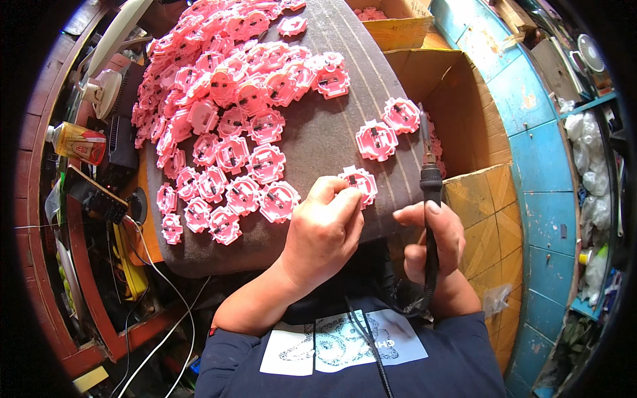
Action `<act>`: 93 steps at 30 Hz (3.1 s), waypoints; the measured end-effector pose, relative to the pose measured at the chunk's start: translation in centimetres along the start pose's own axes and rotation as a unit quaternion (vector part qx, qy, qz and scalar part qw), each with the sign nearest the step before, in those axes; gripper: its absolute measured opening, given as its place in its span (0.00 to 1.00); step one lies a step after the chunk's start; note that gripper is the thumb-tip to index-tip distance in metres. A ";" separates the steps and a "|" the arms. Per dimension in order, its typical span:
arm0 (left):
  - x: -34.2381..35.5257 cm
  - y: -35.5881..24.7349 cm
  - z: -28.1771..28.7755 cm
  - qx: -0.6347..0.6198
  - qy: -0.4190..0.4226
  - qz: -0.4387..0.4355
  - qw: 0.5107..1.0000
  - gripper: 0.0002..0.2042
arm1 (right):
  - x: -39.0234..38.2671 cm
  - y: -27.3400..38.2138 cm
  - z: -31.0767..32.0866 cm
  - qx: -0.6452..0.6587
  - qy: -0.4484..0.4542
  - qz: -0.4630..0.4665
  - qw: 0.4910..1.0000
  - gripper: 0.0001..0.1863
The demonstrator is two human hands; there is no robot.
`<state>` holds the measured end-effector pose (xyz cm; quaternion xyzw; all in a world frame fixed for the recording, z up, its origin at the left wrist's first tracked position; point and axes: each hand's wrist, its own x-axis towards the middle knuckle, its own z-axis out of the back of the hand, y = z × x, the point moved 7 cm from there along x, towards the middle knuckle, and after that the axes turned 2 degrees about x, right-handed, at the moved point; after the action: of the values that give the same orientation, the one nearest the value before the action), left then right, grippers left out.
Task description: The person uses a soldering iron to apply heat to small pink plastic components on a workbench, handling them one at a time and placing finished units aside. The hands remain in view throughout, manipulating the parts and tool with steady motion.
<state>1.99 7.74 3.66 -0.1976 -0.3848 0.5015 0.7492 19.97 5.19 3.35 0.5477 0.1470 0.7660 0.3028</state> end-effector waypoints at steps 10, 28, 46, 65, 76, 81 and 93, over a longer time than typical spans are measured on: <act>0.1 -0.3 0.2 0.017 0.004 -0.006 1.000 0.11 | 0.4 2.6 3.0 0.025 0.008 -0.008 1.000 0.16; 0.2 -0.5 0.2 0.010 0.010 0.001 1.000 0.11 | 1.0 3.0 2.1 0.041 0.080 -0.016 0.996 0.09; 0.0 -0.5 0.1 0.024 0.008 -0.006 1.000 0.10 | 1.1 3.0 2.1 0.042 0.074 -0.015 0.996 0.10; 0.0 -0.5 0.1 0.026 0.003 -0.013 1.000 0.11 | 1.4 3.2 2.4 0.039 0.055 -0.013 0.998 0.09; 0.0 -0.5 0.2 0.030 0.000 -0.014 0.999 0.10 | 1.0 2.6 2.3 0.017 0.009 -0.012 1.000 0.12; 0.1 -0.4 0.0 0.025 0.004 -0.014 1.000 0.10 | 0.2 1.0 1.4 0.032 -0.029 -0.016 0.999 0.17; 0.2 -0.6 0.1 0.032 0.021 -0.029 0.999 0.14 | -0.1 -1.1 -2.1 0.038 -0.030 -0.032 0.998 0.19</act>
<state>2.32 7.64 4.14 -0.1729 -0.3589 0.4874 0.7770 18.38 6.23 1.88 0.5768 0.1842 0.7328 0.3103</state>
